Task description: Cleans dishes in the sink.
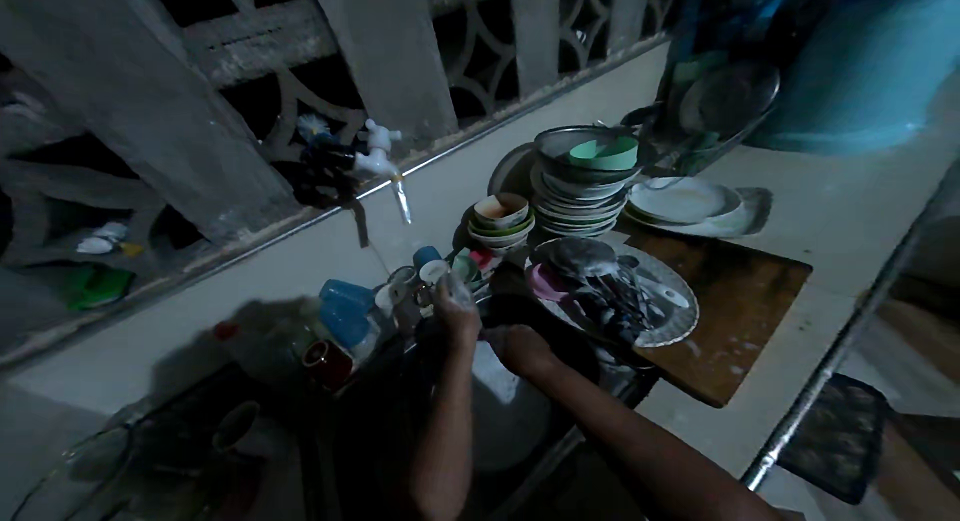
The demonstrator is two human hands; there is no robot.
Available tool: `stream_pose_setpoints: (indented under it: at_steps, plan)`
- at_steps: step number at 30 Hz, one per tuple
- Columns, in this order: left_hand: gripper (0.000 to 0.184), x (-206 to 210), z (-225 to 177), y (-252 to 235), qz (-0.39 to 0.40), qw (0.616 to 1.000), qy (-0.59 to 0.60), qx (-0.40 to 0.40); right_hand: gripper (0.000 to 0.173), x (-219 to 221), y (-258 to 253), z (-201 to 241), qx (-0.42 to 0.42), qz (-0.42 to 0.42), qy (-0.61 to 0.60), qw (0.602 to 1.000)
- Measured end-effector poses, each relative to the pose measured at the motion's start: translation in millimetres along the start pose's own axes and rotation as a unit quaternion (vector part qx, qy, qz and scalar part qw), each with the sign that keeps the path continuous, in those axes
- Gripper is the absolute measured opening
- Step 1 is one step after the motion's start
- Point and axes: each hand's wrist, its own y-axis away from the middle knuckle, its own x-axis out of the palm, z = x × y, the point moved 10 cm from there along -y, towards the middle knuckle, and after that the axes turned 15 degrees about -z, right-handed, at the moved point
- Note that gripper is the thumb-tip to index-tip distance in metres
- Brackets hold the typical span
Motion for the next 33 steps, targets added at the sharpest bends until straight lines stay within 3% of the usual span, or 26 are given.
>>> stream_pose_setpoints:
  at_steps: [3,7,12,14,17,21,23,25,27,29,31,33]
  plan:
    - [0.051,0.8,0.0,12.9,0.033,0.992,-0.121,0.005,0.039,4.9,11.8,2.3,0.042,0.003,0.011,0.999]
    - [0.057,-1.0,13.1,-0.5,0.054,0.984,-0.170,0.013,0.042,18.9,25.4,23.2,-0.052,0.049,-0.045,0.996]
    - [0.040,-18.5,12.4,-8.9,-0.048,0.992,-0.039,0.109,0.036,18.1,20.1,8.8,-0.010,0.046,-0.135,0.990]
    - [0.035,-7.7,3.7,10.0,-0.005,0.989,0.022,0.147,0.034,17.4,13.2,3.8,0.013,0.038,-0.172,0.984]
    - [0.035,3.5,1.7,21.7,0.048,0.989,-0.017,0.136,0.032,15.5,15.4,7.7,0.015,0.018,-0.219,0.975]
    - [0.040,-5.3,14.3,1.1,-0.005,0.997,-0.050,0.066,0.036,21.3,25.7,13.9,0.018,0.009,-0.239,0.971]
    - [0.038,-13.9,21.2,-9.2,-0.095,0.994,0.002,0.044,0.037,25.3,24.3,6.9,0.051,-0.021,-0.287,0.956]
    - [0.036,-13.4,30.6,-11.7,-0.129,0.989,0.067,-0.020,0.039,27.8,18.4,-2.7,0.084,-0.054,-0.357,0.929]
    - [0.035,-1.8,44.2,1.2,-0.118,0.965,0.173,-0.159,0.044,38.7,7.0,-12.5,0.116,-0.057,-0.456,0.881]
    - [0.033,25.1,44.0,27.2,-0.065,0.904,0.313,-0.283,0.050,52.3,-6.4,-24.7,0.147,-0.045,-0.510,0.846]
    - [0.036,41.0,32.9,47.9,-0.004,0.877,0.359,-0.320,0.050,53.1,-10.8,-35.4,0.170,-0.055,-0.524,0.833]
    - [0.039,45.1,27.0,54.0,0.018,0.889,0.338,-0.307,0.055,49.9,-12.0,-42.1,0.181,-0.085,-0.531,0.824]
